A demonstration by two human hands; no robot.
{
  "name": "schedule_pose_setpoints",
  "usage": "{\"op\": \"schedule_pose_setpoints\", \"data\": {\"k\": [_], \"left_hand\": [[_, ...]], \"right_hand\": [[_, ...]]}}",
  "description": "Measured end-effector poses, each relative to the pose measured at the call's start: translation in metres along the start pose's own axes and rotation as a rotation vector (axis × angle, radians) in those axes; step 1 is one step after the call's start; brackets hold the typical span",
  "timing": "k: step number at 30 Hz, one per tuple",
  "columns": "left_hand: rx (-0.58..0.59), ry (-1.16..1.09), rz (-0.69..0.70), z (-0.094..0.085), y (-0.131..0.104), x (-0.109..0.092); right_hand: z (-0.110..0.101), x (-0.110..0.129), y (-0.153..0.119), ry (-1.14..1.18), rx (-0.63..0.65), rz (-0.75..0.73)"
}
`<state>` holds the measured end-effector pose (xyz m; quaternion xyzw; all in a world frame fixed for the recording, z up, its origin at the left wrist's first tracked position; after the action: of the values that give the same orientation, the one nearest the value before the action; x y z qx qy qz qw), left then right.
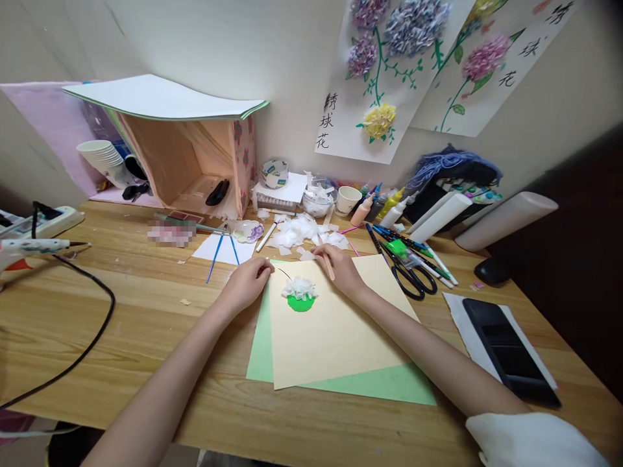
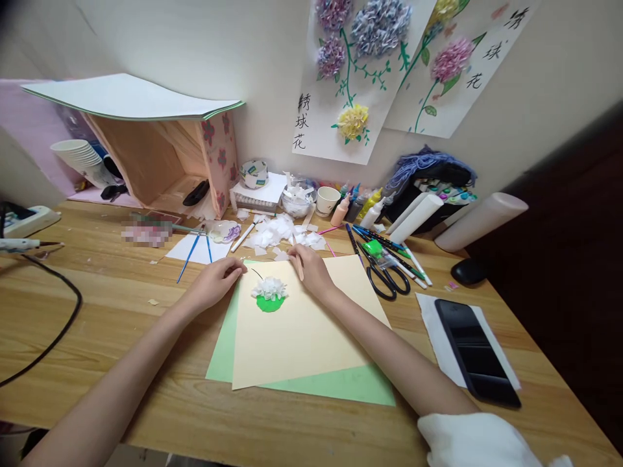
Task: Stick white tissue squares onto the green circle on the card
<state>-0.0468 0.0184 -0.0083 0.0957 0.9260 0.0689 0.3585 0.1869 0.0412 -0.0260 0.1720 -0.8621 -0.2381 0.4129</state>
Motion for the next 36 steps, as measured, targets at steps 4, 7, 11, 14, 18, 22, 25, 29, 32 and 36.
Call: {"op": "schedule_pose_setpoints", "data": {"k": [4,7,11,14,18,22,25,29,32,36], "left_hand": [[-0.005,-0.006,0.005,0.000,0.001,0.001],[-0.023,-0.017,-0.004,0.001,0.000,-0.001],[-0.105,-0.048,-0.003,0.001,-0.005,-0.014],[-0.114,-0.143,0.043,0.004,-0.011,-0.028],[-0.075,-0.252,0.086,0.006,-0.017,-0.041],[0.002,-0.292,0.037,0.005,-0.017,-0.042],[0.180,-0.291,-0.033,0.004,-0.016,-0.038],[0.341,-0.182,-0.060,0.003,-0.018,-0.030],[0.287,-0.046,-0.059,0.003,-0.018,-0.027],[0.258,0.036,-0.051,0.004,-0.018,-0.026]], "right_hand": [[0.010,-0.002,0.013,-0.011,-0.003,0.052],[0.009,0.001,0.017,0.004,-0.006,0.072],[-0.001,0.015,0.009,0.075,-0.090,0.108],[-0.010,0.033,-0.005,0.165,-0.117,0.131],[-0.015,0.054,-0.024,0.266,-0.106,0.137],[-0.014,0.062,-0.036,0.317,-0.132,0.104],[-0.013,0.059,-0.044,0.357,-0.190,0.101],[-0.013,0.057,-0.053,0.439,-0.089,-0.006],[-0.010,0.058,-0.056,0.433,0.055,-0.169],[-0.005,0.061,-0.056,0.366,0.142,-0.261]]}}
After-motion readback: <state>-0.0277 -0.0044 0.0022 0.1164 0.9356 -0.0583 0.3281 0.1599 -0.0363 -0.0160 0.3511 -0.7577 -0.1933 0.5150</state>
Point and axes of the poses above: each hand's wrist, its own y-axis towards the middle knuckle, its own z-axis out of the palm, x = y × z, the point moved 2 cm from there along y, towards the middle knuckle, and after that the axes turned 13 degrees about -x, right-handed, at the moved point
